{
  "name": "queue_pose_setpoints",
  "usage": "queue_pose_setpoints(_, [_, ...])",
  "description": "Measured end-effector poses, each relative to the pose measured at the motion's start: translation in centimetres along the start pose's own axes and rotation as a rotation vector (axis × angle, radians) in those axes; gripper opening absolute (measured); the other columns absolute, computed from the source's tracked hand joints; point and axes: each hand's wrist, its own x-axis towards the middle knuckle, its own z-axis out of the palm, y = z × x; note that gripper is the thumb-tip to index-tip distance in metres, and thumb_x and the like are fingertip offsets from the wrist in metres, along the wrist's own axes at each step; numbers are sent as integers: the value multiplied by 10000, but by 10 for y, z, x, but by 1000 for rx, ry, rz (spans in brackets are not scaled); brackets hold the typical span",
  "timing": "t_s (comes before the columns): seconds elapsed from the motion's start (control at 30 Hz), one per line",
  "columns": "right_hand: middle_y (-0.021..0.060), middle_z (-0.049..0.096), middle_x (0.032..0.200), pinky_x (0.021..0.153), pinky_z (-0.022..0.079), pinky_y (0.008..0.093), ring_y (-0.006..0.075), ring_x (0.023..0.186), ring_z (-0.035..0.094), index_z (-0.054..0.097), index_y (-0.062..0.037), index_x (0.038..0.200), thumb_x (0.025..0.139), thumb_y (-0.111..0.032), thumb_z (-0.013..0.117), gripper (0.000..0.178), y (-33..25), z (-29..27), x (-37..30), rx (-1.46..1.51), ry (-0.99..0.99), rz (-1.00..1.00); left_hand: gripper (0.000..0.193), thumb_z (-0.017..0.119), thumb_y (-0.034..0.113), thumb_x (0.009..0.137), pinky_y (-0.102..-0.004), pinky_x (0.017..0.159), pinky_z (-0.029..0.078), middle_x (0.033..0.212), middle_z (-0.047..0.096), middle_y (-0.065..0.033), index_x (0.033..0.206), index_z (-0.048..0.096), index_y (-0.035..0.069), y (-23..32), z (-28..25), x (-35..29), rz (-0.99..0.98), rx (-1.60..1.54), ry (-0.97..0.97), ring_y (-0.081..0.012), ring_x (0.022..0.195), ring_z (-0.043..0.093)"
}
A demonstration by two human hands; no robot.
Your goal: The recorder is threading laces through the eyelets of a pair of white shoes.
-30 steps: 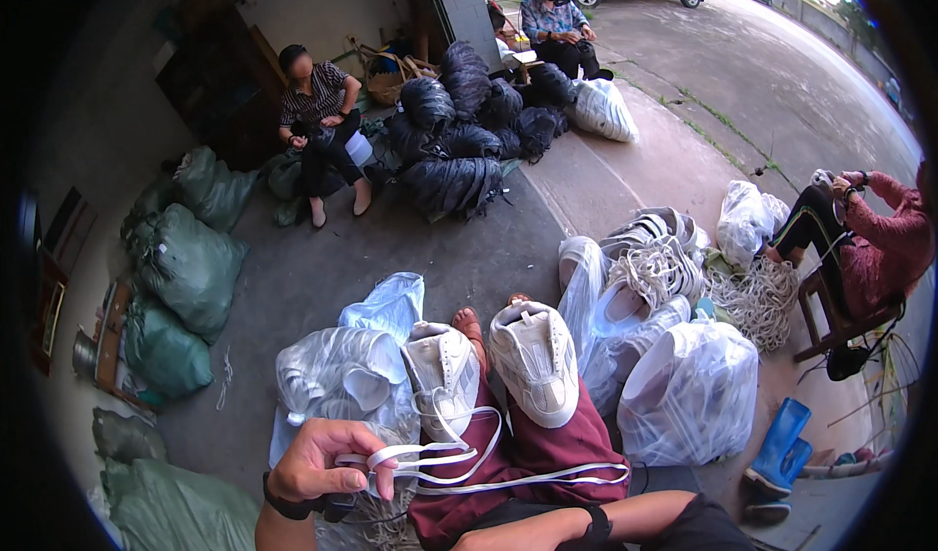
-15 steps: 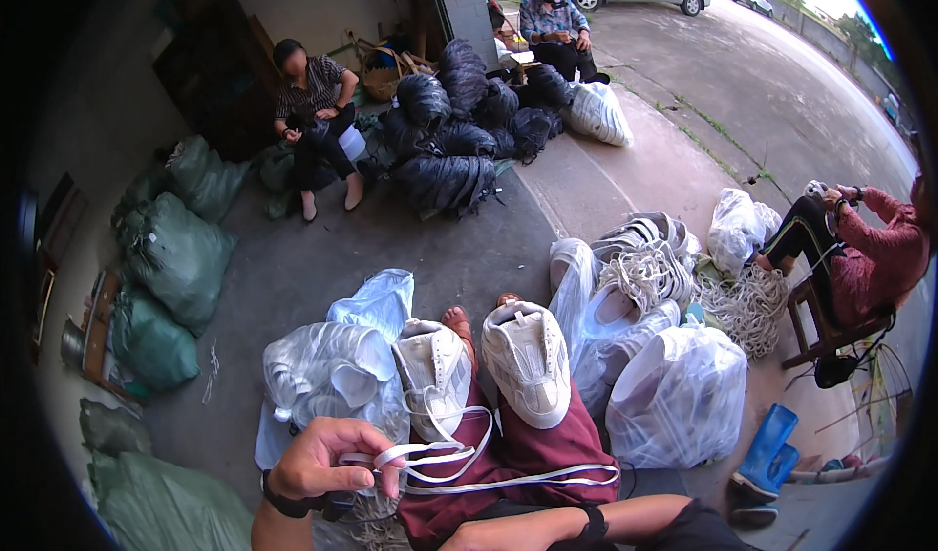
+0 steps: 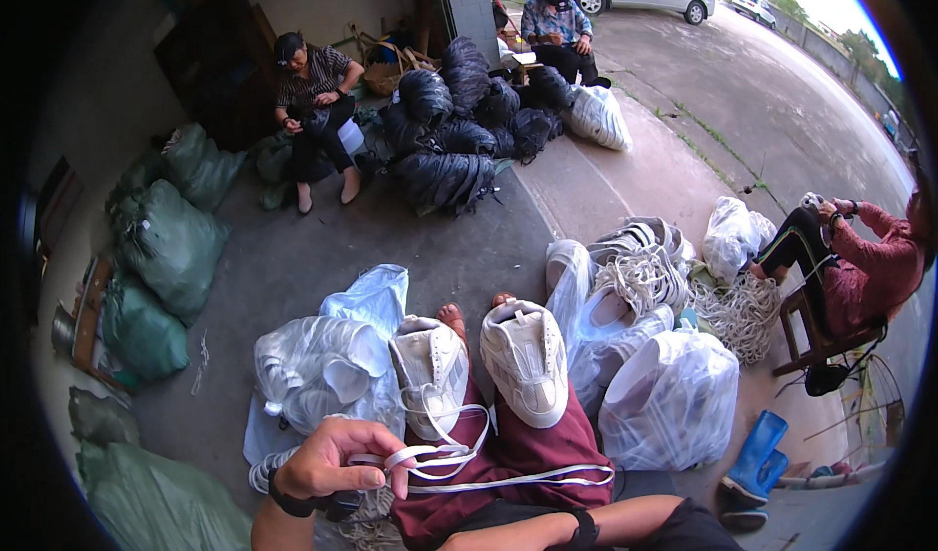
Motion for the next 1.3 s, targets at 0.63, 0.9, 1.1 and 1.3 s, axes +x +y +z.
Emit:
queue_pose_setpoints(0.63, [228,642,1151,941,467,402,343,1089,610,598,60,1184,950,-145,567,313,14,1,36,-214,-24,115,329,630,140,937,-268,892,459,974,662,-80,1201,565,-46,-20,-26,-31,8,-58,7,-123,937,614])
queue_pose_setpoints(0.9, [179,669,1006,847,491,356,273,938,641,635,54,1063,957,-143,564,235,15,2,45,-91,128,97,318,630,128,934,-272,897,464,980,661,-88,1190,565,-49,-28,-36,-38,24,-79,2,-130,938,620])
queue_pose_setpoints(1.1, [156,676,912,783,493,347,246,861,645,653,37,996,974,-164,550,227,31,-1,44,-98,181,84,306,643,130,911,-262,802,474,949,667,-124,1144,579,-58,-30,-28,-38,4,-104,96,-150,884,633])
queue_pose_setpoints(1.3, [161,678,909,760,495,356,255,844,649,659,29,1006,941,-157,602,205,34,-1,46,-202,18,106,313,660,154,887,-261,728,490,901,672,-157,1095,594,-71,-37,-26,-31,12,-116,161,-186,829,651])
